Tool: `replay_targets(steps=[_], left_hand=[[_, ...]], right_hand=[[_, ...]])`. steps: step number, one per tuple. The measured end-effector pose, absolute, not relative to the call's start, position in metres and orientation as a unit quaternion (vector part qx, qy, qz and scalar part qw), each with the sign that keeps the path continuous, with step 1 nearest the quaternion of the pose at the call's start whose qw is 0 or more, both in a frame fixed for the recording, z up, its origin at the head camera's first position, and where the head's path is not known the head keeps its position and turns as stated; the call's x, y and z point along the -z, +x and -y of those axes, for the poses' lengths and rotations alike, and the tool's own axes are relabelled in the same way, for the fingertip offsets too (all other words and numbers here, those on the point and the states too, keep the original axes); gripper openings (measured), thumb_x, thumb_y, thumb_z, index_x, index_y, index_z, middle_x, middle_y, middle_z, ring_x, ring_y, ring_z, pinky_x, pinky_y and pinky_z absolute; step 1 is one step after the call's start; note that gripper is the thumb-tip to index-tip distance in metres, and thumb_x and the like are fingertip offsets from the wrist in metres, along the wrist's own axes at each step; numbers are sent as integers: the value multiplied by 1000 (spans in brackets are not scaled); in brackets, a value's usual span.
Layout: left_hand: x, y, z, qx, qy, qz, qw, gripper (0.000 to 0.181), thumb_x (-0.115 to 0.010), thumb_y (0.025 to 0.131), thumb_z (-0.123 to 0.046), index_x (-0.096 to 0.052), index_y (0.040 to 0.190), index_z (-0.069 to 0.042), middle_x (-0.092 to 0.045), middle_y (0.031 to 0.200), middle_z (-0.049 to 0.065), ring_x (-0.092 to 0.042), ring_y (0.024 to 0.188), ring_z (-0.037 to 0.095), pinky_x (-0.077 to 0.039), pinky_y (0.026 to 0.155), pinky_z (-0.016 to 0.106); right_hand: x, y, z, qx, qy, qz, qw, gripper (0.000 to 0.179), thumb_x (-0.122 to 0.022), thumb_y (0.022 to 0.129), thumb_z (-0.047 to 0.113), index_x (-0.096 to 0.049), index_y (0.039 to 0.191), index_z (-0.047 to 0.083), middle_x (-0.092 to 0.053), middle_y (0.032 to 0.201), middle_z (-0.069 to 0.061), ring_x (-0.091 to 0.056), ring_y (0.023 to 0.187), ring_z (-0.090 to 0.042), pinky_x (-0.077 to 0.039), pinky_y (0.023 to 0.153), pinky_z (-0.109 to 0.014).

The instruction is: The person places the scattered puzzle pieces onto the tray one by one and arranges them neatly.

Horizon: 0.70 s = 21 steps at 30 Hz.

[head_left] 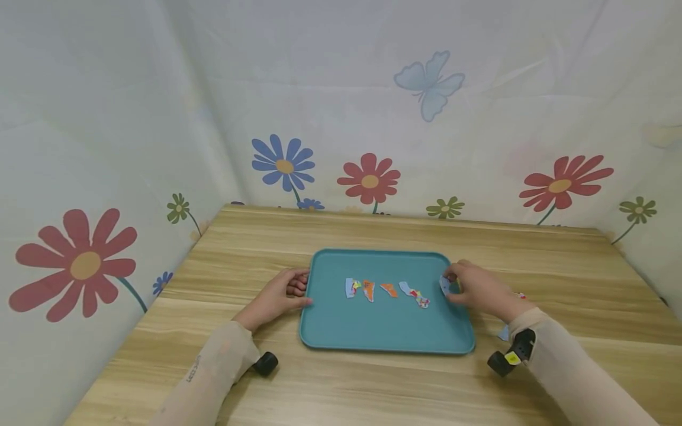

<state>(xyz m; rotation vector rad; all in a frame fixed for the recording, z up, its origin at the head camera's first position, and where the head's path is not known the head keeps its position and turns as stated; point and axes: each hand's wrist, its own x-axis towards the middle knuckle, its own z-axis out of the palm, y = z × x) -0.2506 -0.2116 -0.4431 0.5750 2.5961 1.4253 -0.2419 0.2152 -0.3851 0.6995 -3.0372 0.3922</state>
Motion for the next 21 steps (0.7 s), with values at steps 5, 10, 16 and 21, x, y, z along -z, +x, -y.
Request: replay_targets(steps=[5,10,16,21], left_hand=[[443,-251,212,-473,191,-858,63,69,-77,82,-13,-43,139,5,-54,115,18,-55,99,21,-52,84,26],[442,-250,211,-474,189,-858,63,69,-76,82,-13,-42,140,4,-55,116,18,-56,99,22,-52,85,27],[442,-251,211,-462,190,-864,59,67,-74,84,-7,-40,140,9,-54,116,22,-56,100,26,-52,86,34],[443,-252,210,-463,189,-864,60,66,-73,84,-4,-39,139,12,-53,116,24,-55,100,29,-52,86,37]], right_hand=[[390,-246,-208,-120,242,963,3,34,-76,78,17,-64,105,0,-62,96,-9,-56,81,-15,-53,72,-36],[393,-248,-201,-114,257,960,7,34,-76,77,18,-65,105,1,-62,95,-8,-57,81,-15,-53,74,-37],[395,-250,-196,-108,263,959,1,35,-76,77,17,-65,106,0,-62,95,-7,-57,83,-16,-53,76,-38],[398,-252,-193,-106,270,957,2,34,-75,78,18,-67,105,0,-63,95,-7,-58,84,-16,-54,78,-38]])
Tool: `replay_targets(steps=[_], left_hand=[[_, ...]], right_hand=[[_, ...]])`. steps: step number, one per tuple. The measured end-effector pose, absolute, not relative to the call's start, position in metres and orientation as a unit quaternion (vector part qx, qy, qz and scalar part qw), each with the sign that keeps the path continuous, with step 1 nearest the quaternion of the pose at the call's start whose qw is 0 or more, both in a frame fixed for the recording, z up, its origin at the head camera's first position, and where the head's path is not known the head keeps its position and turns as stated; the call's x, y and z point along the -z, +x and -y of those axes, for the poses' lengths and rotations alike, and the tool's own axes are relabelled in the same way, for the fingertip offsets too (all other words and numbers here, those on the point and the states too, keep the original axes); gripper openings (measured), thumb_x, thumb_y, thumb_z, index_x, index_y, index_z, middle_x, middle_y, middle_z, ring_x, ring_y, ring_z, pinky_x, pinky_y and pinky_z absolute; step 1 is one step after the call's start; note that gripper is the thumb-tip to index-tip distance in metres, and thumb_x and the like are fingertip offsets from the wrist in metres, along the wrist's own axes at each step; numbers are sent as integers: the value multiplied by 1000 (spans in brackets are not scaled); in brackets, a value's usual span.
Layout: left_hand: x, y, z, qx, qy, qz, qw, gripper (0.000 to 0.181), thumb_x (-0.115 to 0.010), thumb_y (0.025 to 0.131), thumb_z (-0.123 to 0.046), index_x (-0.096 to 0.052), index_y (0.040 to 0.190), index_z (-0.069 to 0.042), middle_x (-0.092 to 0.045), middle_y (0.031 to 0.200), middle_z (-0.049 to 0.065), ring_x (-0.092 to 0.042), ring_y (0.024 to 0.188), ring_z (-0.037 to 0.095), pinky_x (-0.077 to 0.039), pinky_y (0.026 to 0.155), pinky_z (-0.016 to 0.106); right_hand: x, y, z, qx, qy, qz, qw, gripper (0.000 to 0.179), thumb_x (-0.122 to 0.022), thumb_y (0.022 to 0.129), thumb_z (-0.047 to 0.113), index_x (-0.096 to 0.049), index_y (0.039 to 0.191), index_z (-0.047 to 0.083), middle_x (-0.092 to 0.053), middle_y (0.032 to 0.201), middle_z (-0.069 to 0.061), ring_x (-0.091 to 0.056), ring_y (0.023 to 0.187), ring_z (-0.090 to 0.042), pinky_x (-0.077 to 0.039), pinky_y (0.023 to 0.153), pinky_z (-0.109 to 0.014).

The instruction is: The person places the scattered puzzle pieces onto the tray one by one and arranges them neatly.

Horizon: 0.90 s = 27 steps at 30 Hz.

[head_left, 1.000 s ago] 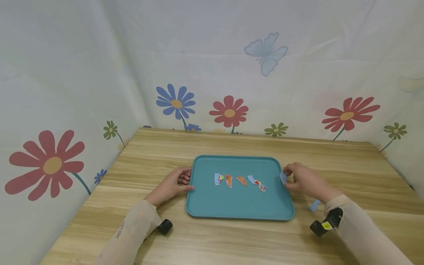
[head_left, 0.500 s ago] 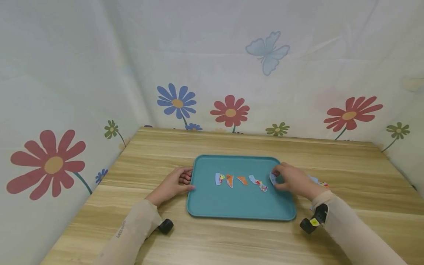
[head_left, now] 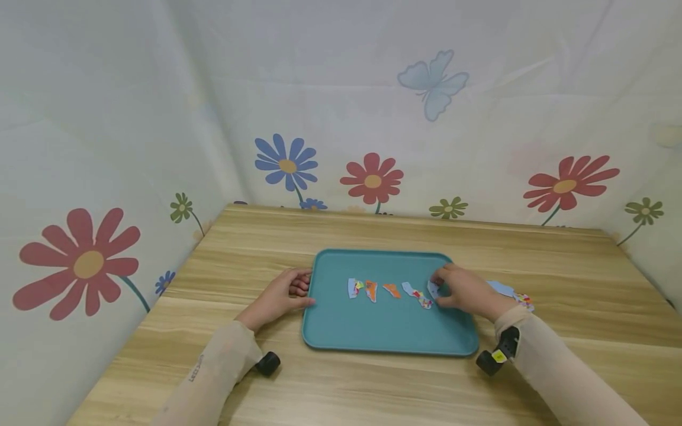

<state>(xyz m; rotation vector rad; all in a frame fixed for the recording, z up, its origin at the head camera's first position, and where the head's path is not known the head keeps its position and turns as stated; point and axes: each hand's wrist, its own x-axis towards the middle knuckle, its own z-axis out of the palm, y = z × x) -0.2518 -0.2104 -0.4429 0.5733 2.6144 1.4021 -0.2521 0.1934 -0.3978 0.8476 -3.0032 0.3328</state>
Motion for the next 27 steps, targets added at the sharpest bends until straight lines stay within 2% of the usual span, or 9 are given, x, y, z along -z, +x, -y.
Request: replay_targets(steps=[6,13,16,20,27], left_hand=[[443,-252,211,-463,188,-865,56,68,-75,83,-9,-41,140,6,-54,116,19,-56,100,23,-52,85,30],[443,-252,210,-466,194,-861,62,67,-73,84,-4,-39,139,12,-53,115,24,-55,100,28,-52,85,35],[442,-251,210,-464,192,-863,60,67,-74,84,-7,-40,139,10,-54,116,22,-56,100,26,-52,85,32],[443,-250,211,-468,187,-862,57,69,-76,83,-13,-42,140,4,-54,116,18,-56,100,21,-52,86,28],[444,-252,212,-469,186,-861,62,71,-77,82,-16,-43,141,1,-55,116,15,-55,98,18,-51,85,23]], right_hand=[[398,-252,-195,-114,273,955,-3,32,-76,80,19,-69,105,1,-62,95,-5,-57,83,-15,-53,75,-36],[396,-250,-198,-124,273,954,-6,32,-75,81,19,-69,106,1,-62,97,-6,-55,79,-12,-51,70,-31],[393,-249,-200,-135,269,954,-5,34,-75,81,19,-68,108,1,-63,99,-9,-52,75,-11,-48,65,-27],[387,-247,-204,-146,261,954,9,34,-74,82,17,-67,110,-1,-63,98,-12,-51,71,-11,-45,61,-24],[374,-242,-213,-154,258,953,41,35,-75,81,14,-66,111,-3,-62,95,-14,-55,71,-14,-44,58,-23]])
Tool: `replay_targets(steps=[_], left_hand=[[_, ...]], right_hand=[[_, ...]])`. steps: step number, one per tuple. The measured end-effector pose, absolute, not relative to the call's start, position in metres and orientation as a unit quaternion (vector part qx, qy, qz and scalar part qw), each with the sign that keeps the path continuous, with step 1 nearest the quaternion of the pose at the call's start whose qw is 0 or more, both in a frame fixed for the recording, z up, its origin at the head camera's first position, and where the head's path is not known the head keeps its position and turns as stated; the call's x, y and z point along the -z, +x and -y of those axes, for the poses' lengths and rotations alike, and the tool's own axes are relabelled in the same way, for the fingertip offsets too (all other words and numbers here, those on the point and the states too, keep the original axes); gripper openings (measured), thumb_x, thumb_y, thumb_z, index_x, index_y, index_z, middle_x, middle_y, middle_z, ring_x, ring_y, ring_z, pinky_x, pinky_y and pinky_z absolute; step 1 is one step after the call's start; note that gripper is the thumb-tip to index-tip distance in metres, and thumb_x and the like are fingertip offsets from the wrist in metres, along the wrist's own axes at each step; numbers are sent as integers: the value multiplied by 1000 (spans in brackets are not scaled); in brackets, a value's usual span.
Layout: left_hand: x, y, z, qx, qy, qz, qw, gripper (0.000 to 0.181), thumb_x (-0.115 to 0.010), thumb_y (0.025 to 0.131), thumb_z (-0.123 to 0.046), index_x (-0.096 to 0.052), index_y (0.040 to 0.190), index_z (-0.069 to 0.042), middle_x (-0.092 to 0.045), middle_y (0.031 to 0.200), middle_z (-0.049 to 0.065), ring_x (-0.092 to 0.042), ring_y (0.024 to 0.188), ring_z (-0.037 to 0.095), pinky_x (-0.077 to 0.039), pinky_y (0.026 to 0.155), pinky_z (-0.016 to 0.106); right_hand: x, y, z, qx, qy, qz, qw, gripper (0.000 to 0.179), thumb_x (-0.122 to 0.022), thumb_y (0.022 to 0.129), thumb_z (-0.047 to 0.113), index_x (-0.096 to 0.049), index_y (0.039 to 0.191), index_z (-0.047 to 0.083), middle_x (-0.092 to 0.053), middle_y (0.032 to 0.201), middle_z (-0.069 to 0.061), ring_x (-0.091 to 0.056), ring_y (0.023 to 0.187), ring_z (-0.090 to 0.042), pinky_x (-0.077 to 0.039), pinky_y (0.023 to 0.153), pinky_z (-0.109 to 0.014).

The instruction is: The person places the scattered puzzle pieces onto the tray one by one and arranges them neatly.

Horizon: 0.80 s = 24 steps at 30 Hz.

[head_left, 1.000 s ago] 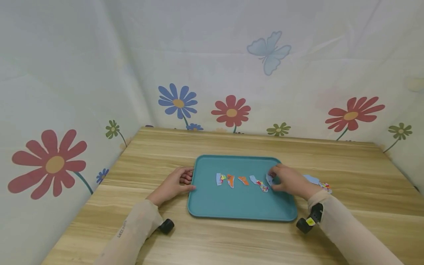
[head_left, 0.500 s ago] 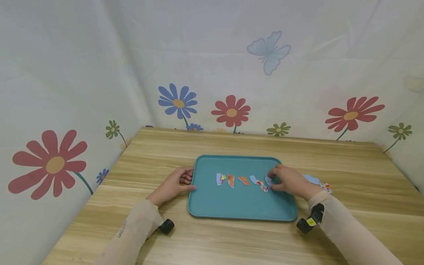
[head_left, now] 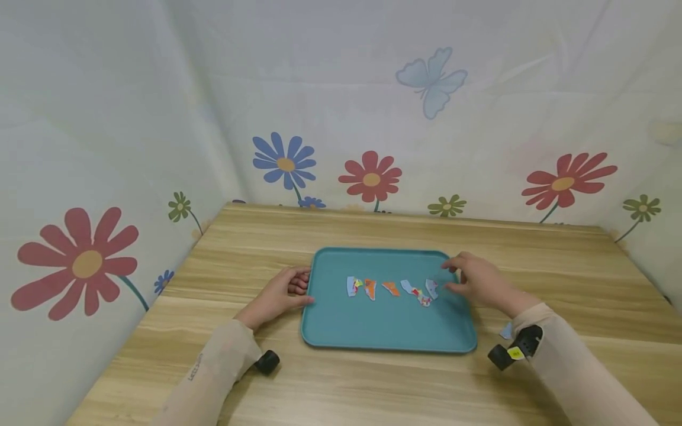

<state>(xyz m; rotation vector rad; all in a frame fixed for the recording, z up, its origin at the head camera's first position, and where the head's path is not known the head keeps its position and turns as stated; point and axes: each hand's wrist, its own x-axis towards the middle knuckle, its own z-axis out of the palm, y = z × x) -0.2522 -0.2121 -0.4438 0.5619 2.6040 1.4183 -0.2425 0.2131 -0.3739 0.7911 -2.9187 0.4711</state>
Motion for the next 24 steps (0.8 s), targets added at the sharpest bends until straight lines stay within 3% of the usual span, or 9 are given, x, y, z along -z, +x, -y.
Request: replay_targets(steps=[12,24], left_hand=[[442,-251,212,-467,179,-863,67,71,-78,81,-16,-43,141,0,-55,117,14,-55,99,18,-51,86,23],[434,-245,208,-462,182,-865,66,68,-74,84,-8,-39,141,8,-54,119,22,-56,103,28,-51,89,38]], right_hand=[[352,-231,-232,-159,221,961,45,37,-73,84,15,-64,114,-3,-64,97,-16,-57,74,-17,-46,60,-27],[347,-217,-256,-152,208,966,37,33,-73,84,18,-64,108,-4,-62,93,-13,-54,71,-13,-45,58,-26]])
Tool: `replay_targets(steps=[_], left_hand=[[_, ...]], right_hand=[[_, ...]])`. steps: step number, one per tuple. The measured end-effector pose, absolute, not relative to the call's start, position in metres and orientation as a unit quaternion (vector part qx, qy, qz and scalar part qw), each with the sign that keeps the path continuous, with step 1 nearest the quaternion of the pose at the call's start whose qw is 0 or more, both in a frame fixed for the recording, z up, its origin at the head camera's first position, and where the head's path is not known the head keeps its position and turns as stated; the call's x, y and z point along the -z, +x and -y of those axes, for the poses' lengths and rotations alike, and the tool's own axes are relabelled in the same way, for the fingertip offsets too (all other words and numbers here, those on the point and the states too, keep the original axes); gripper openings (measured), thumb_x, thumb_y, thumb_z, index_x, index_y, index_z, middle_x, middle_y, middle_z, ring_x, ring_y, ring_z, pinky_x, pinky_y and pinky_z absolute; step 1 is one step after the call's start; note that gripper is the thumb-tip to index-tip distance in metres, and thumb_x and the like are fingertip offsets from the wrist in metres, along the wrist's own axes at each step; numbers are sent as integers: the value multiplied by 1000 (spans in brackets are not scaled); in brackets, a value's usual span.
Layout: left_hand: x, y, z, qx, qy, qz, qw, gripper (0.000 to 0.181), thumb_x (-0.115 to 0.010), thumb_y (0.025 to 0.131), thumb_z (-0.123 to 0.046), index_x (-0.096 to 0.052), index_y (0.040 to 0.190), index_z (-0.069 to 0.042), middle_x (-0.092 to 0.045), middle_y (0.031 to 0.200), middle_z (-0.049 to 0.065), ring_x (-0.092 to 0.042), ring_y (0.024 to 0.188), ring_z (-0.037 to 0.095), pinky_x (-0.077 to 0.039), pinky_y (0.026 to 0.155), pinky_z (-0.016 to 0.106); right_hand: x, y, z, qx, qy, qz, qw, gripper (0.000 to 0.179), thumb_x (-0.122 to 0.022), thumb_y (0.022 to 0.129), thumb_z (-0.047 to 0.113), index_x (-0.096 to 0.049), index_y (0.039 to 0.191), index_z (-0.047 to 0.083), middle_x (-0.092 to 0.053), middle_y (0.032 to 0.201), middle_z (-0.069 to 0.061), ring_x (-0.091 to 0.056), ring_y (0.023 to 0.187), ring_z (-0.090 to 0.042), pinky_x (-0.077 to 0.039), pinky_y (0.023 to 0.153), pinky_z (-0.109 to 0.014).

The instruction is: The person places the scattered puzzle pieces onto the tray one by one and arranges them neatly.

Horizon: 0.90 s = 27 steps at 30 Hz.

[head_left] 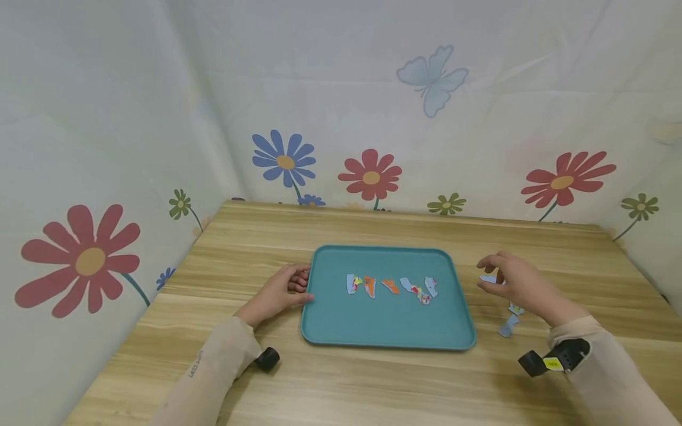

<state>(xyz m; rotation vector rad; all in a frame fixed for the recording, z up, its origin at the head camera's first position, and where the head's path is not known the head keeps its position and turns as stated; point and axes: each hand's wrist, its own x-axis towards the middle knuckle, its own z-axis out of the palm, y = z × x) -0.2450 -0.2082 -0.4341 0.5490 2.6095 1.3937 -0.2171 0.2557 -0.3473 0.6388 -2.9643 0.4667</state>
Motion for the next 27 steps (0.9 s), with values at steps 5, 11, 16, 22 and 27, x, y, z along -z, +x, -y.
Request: replay_targets(steps=[5,11,16,22,27], left_hand=[[413,-234,202,-466,183,-863,73,66,-72,84,-5,-39,139,12,-54,117,25,-56,102,30,-51,89,41],[403,-227,200,-466,183,-862,76,65,-72,85,-5,-39,139,12,-53,118,26,-56,103,32,-50,90,42],[405,-228,200,-469,183,-861,75,66,-72,85,-5,-39,139,12,-53,118,26,-55,103,32,-50,90,42],[406,-230,200,-471,183,-860,75,66,-73,84,-5,-39,139,12,-53,118,26,-56,103,31,-50,90,42],[406,-229,200,-471,184,-860,74,66,-73,84,-5,-39,139,12,-53,117,26,-56,103,32,-50,91,43]], right_hand=[[350,-212,-267,-157,201,966,33,34,-74,83,17,-64,107,-5,-62,93,-14,-53,70,-12,-45,56,-23],[354,-208,-280,-157,191,969,26,36,-76,81,16,-64,107,-6,-62,95,-16,-54,73,-14,-45,57,-22],[359,-204,-289,-152,181,971,21,36,-76,81,18,-64,104,-6,-61,92,-15,-53,70,-13,-45,57,-23],[367,-201,-297,-146,165,975,19,34,-76,81,20,-65,102,-5,-63,90,-15,-57,71,-17,-46,59,-27],[372,-200,-304,-146,154,977,15,37,-78,78,20,-64,101,-6,-64,89,-16,-59,73,-21,-48,61,-33]])
